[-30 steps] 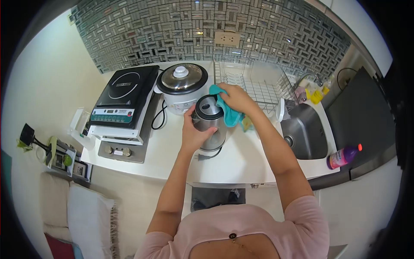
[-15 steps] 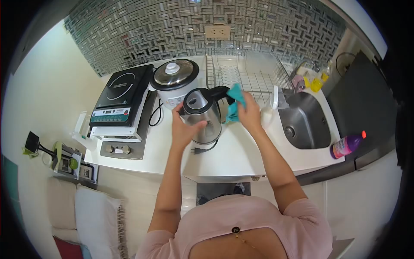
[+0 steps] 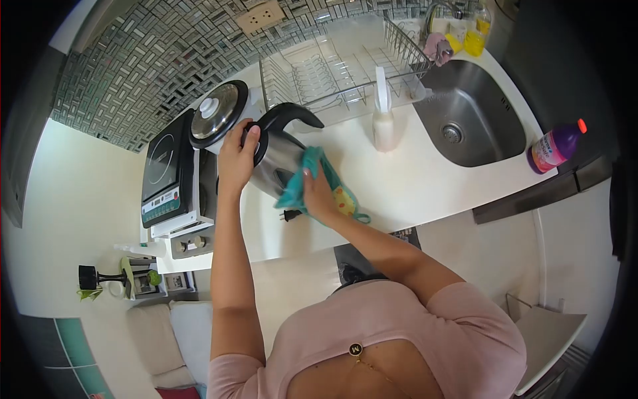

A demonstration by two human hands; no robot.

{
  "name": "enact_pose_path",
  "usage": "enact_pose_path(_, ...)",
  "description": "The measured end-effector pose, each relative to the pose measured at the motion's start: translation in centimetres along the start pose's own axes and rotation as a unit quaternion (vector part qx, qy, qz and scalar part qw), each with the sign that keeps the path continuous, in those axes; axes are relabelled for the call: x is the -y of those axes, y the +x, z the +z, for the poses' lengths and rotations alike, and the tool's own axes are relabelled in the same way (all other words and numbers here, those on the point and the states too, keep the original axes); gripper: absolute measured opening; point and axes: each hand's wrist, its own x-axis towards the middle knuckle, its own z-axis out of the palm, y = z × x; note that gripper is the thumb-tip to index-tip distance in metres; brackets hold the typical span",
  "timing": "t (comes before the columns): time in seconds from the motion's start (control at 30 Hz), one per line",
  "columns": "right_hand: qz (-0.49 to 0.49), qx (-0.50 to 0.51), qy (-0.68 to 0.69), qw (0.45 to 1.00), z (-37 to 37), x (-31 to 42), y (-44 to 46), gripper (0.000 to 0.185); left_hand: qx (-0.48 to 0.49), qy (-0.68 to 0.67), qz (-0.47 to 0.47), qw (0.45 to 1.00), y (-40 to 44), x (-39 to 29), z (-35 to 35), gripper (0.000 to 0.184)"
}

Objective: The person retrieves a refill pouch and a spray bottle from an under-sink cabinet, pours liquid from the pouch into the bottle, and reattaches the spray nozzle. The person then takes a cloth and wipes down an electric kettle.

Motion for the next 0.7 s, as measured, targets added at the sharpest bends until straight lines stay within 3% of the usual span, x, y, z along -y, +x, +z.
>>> enact_pose_path(0.13, -0.043, 0.011, 0.011, 0.999, 0.4, -0.3, 0.0, 0.062, -0.013, 0.016, 0.013, 1.0, 0.1, 0.2, 0.3, 0.046)
enact_pose_path(0.27, -0.254, -0.033, -0.155, 0.954, 2.9, 5.7, 2.8, 0.066, -0.015, 0.014, 0.017, 1.0, 0.0, 0.7, 0.3, 0.045)
enact_pose_path(0.4, -0.14, -0.034, -0.066, 0.987, 1.5, 1.1, 0.5, 0.064, -0.027, 0.03, -0.026, 0.999, 0.0, -0.3, 0.5, 0.045)
enact_pose_path(0.5, -0.11, -0.012, -0.12, 0.987, 0.4, -1.6, -1.8, 0.066, -0.016, 0.032, -0.051, 0.998, 0.1, -1.0, 0.5, 0.045)
enact_pose_path(0.53, -0.052, -0.005, -0.039, 0.998, 0.3, -1.2, -1.4, 0.067, -0.024, 0.041, -0.044, 0.998, 0.0, -0.9, 0.5, 0.045)
enact_pose_path(0.63, -0.352, 0.048, -0.147, 0.923, 0.3, 6.8, 0.9, 0.068, -0.028, 0.044, -0.029, 0.998, 0.0, -0.6, 0.7, 0.046)
enact_pose_path(0.7, -0.365, 0.037, -0.268, 0.891, 1.2, 6.0, 0.6, 0.07, 0.001, 0.021, -0.035, 0.999, 0.3, -0.5, 0.2, 0.046)
